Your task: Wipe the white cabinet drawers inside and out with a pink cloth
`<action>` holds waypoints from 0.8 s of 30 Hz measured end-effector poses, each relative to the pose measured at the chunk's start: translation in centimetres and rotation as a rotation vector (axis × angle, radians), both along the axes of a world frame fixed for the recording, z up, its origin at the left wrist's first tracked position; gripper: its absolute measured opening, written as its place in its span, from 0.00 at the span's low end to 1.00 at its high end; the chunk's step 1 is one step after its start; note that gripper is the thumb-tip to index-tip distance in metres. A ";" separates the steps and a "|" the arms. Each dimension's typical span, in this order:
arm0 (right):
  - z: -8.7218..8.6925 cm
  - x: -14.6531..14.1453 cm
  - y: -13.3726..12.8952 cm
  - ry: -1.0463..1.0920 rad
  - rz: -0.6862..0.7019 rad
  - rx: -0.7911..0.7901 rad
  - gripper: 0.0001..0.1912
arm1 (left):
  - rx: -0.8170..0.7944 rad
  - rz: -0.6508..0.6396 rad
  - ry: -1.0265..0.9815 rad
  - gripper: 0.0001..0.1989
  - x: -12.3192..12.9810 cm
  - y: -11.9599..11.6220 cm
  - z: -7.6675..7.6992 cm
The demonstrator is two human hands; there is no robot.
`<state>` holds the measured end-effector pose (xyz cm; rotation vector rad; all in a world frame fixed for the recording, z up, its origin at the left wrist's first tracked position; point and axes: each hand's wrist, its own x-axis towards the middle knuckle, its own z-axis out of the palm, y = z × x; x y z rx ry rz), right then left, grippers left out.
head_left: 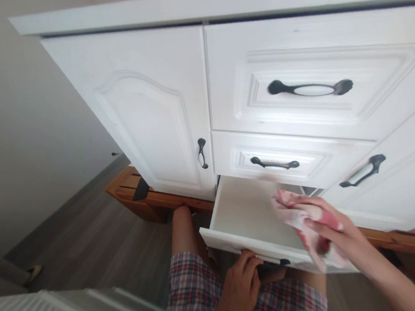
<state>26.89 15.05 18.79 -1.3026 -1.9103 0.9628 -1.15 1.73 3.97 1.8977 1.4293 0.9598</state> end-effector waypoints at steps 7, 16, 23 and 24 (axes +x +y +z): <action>-1.3 -11.2 7.2 -0.161 0.485 0.009 0.21 | 0.001 -0.030 0.010 0.23 -0.4 -0.9 0.3; -5.5 -15.4 16.2 -0.444 0.461 0.067 0.19 | -0.025 -0.045 0.004 0.23 -0.5 -1.3 1.3; -9.7 -19.2 17.3 -0.652 0.327 0.115 0.25 | -0.009 -0.040 -0.014 0.23 -0.7 -1.5 1.2; -10.2 -19.6 17.4 -0.679 0.333 0.133 0.28 | -0.008 -0.045 -0.018 0.23 -0.8 -1.5 1.1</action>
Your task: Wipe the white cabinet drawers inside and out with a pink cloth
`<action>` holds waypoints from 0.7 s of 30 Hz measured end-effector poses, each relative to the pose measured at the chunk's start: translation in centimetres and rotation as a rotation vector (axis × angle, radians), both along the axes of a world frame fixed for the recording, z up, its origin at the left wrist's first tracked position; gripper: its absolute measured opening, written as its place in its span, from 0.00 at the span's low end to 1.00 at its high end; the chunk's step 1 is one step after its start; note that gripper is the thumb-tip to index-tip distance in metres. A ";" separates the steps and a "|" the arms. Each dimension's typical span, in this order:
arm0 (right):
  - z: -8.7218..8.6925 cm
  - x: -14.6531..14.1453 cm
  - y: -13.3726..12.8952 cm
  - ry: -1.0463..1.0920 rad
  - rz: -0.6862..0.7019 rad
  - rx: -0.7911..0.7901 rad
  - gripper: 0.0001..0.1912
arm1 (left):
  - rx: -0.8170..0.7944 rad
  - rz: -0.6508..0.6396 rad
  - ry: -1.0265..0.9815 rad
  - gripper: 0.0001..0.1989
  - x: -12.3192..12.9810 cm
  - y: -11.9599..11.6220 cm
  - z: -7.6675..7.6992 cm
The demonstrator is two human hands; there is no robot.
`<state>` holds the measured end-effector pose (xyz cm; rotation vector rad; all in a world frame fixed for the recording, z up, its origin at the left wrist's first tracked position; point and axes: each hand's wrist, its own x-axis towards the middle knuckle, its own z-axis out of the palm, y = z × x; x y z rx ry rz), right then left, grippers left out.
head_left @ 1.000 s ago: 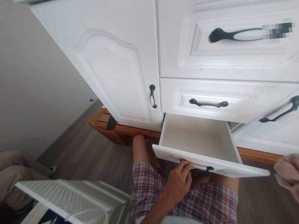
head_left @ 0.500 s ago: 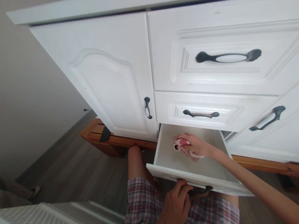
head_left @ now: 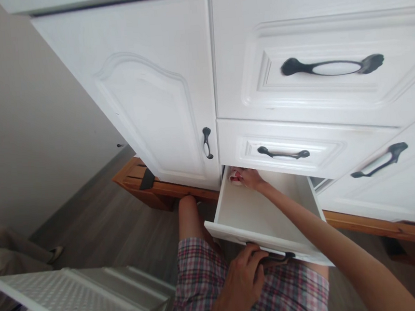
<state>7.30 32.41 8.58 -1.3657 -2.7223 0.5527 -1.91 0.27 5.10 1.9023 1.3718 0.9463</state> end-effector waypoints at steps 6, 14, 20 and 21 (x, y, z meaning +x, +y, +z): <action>-1.8 -0.1 0.1 -0.142 0.233 0.041 0.29 | -0.034 -0.017 -0.021 0.24 -0.1 0.1 0.1; -2.7 -0.6 -1.0 -0.263 0.153 0.099 0.38 | -0.054 -0.023 -0.029 0.23 -0.1 -0.3 0.1; -2.8 -1.1 -1.6 -0.267 0.073 0.083 0.35 | -0.067 -0.032 -0.034 0.23 -0.2 -0.3 0.2; -2.8 -1.1 -1.6 -0.262 0.063 0.078 0.35 | -0.067 -0.031 -0.032 0.23 -0.2 -0.3 0.2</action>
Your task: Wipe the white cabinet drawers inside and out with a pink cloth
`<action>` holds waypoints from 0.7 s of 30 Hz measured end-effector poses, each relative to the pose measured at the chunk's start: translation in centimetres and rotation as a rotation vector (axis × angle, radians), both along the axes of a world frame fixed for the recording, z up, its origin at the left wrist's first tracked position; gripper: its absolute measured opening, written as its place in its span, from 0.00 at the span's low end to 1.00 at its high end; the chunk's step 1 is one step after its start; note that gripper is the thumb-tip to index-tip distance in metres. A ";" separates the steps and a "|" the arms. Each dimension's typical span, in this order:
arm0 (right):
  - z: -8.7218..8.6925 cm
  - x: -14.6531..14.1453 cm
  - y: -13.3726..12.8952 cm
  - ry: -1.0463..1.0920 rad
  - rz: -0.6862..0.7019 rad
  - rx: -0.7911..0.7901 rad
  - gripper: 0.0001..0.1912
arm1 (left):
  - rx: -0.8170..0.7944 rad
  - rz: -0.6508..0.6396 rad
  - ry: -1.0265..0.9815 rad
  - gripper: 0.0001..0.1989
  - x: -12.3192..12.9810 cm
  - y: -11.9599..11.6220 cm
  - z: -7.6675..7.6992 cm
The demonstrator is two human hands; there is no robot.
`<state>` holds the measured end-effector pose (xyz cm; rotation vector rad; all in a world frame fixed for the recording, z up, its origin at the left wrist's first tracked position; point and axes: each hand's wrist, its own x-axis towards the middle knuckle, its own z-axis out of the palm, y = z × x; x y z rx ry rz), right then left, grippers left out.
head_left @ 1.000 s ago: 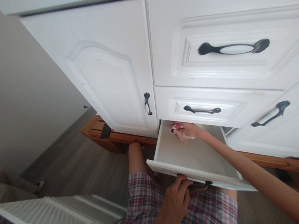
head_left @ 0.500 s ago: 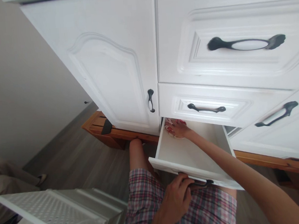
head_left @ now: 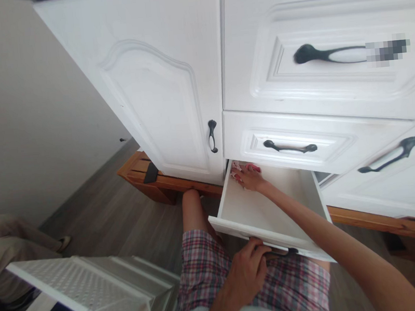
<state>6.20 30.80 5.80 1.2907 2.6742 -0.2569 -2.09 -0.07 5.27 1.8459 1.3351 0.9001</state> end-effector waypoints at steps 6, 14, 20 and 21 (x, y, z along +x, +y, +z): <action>0.4 0.0 0.3 0.084 -0.058 -0.015 0.37 | 0.019 -0.001 0.003 0.23 0.1 0.0 -0.1; 2.5 -1.3 3.3 0.404 -0.095 -0.133 0.16 | 0.029 -0.009 0.014 0.22 0.0 0.2 0.1; 2.6 -1.2 3.7 0.577 -0.092 -0.334 0.16 | 0.032 -0.017 0.033 0.21 -0.1 0.2 0.1; 2.5 -1.1 3.7 0.586 -0.081 -0.377 0.14 | 0.029 -0.020 0.037 0.21 -0.2 0.2 0.1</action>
